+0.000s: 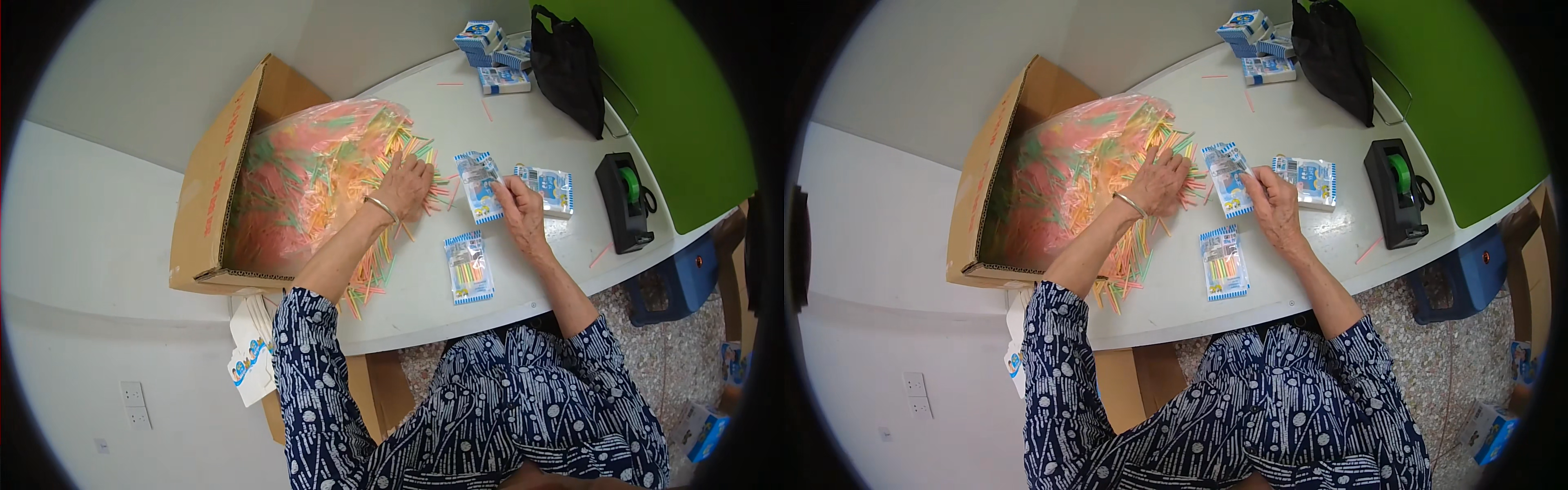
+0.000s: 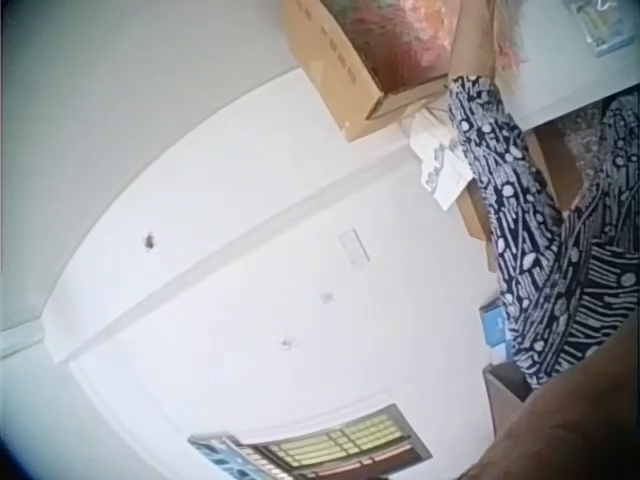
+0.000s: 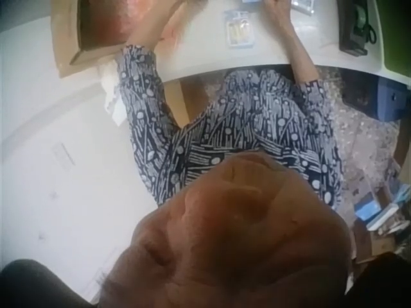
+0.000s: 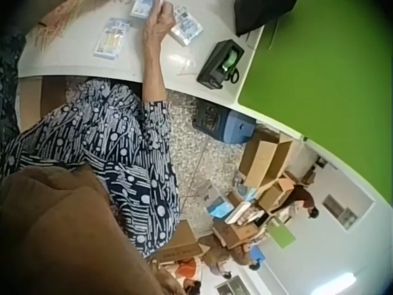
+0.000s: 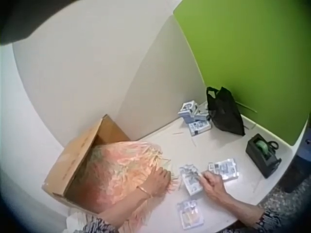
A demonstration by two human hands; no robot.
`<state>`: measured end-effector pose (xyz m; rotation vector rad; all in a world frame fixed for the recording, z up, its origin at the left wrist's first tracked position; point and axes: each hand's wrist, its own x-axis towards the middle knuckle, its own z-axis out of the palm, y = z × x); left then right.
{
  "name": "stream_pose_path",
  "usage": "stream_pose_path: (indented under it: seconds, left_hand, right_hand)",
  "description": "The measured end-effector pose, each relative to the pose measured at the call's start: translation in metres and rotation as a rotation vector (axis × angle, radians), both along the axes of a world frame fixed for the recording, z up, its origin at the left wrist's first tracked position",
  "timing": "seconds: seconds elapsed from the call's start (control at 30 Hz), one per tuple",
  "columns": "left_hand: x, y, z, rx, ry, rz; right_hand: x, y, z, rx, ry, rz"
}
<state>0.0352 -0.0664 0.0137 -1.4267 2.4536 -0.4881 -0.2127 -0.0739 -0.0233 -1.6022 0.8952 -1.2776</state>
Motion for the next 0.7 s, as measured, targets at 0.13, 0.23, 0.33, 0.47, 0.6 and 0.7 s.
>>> stream_pose_path:
  seconds: [0.13,0.23,0.33,0.47,0.6,0.7]
  left_hand:
    - [-0.006,-0.005,-0.012,-0.075,0.033,-0.035]
    - [-0.011,-0.006,-0.020,-0.119,0.076,0.010]
    - [-0.009,-0.005,-0.030,-0.161,0.186,0.087]
    - [-0.006,-0.005,-0.031,-0.215,0.347,0.126]
    - [-0.004,-0.001,-0.028,-0.201,0.498,0.347]
    - [-0.002,-0.001,-0.019,-0.119,0.858,0.724]
  right_hand:
    - [0.000,0.000,0.002,0.009,0.014,0.004]
    - [-0.003,0.000,0.001,-0.014,0.033,-0.021]
    - [-0.002,0.000,0.000,0.009,0.019,-0.007]
    - [-0.001,-0.002,-0.002,0.000,0.033,-0.017]
    - [0.000,-0.001,-0.003,0.028,-0.007,-0.008]
    - [0.005,0.003,0.005,0.166,-0.063,0.041]
